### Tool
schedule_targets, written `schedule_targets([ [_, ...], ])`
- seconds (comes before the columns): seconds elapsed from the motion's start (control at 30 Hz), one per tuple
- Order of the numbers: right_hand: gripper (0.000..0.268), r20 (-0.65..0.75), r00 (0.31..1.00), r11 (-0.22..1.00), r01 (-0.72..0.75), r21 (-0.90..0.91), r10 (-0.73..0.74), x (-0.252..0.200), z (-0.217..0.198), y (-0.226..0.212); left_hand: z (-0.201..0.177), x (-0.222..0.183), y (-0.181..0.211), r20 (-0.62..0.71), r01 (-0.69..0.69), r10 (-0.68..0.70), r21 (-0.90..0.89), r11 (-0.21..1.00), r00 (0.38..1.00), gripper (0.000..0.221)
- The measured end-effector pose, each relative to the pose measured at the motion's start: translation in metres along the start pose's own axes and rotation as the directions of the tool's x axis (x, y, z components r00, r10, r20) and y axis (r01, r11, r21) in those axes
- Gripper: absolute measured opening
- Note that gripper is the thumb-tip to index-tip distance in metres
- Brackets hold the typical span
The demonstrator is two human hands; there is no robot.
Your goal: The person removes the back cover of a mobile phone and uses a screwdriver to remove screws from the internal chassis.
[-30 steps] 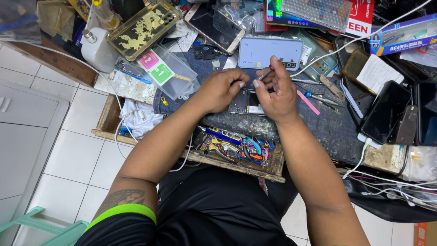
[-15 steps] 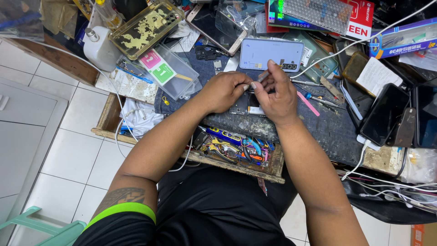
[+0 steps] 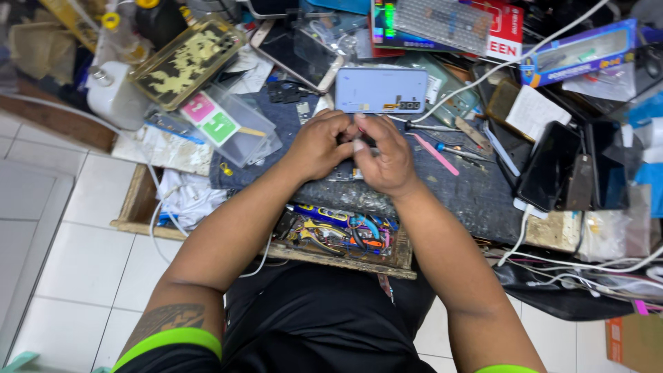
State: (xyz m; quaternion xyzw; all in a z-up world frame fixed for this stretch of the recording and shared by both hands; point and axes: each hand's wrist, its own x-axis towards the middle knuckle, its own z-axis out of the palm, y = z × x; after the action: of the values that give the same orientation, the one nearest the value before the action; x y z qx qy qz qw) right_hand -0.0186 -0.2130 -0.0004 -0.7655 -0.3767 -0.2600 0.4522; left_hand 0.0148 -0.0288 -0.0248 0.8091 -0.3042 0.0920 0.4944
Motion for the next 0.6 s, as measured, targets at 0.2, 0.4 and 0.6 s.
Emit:
schedule_targets([
  [0.2,0.057,-0.039,0.973,0.965,-0.229,-0.125,0.226,-0.001,0.006,0.006,-0.002,0.001,0.001,-0.004,-0.020,0.020,0.009,1.000,1.000,0.020],
  [0.4,0.058,0.014,1.000,0.999,-0.012,-0.045,0.013,0.001,-0.002,0.004,-0.012,0.000,0.000,0.091,-0.075,0.084,-0.095,0.993,0.992,0.019],
  [0.6,0.070,0.007,0.988,0.980,-0.151,-0.126,0.153,-0.002,0.004,0.006,-0.001,0.002,0.002,0.044,0.121,-0.120,-0.013,0.993,0.992,0.017],
])
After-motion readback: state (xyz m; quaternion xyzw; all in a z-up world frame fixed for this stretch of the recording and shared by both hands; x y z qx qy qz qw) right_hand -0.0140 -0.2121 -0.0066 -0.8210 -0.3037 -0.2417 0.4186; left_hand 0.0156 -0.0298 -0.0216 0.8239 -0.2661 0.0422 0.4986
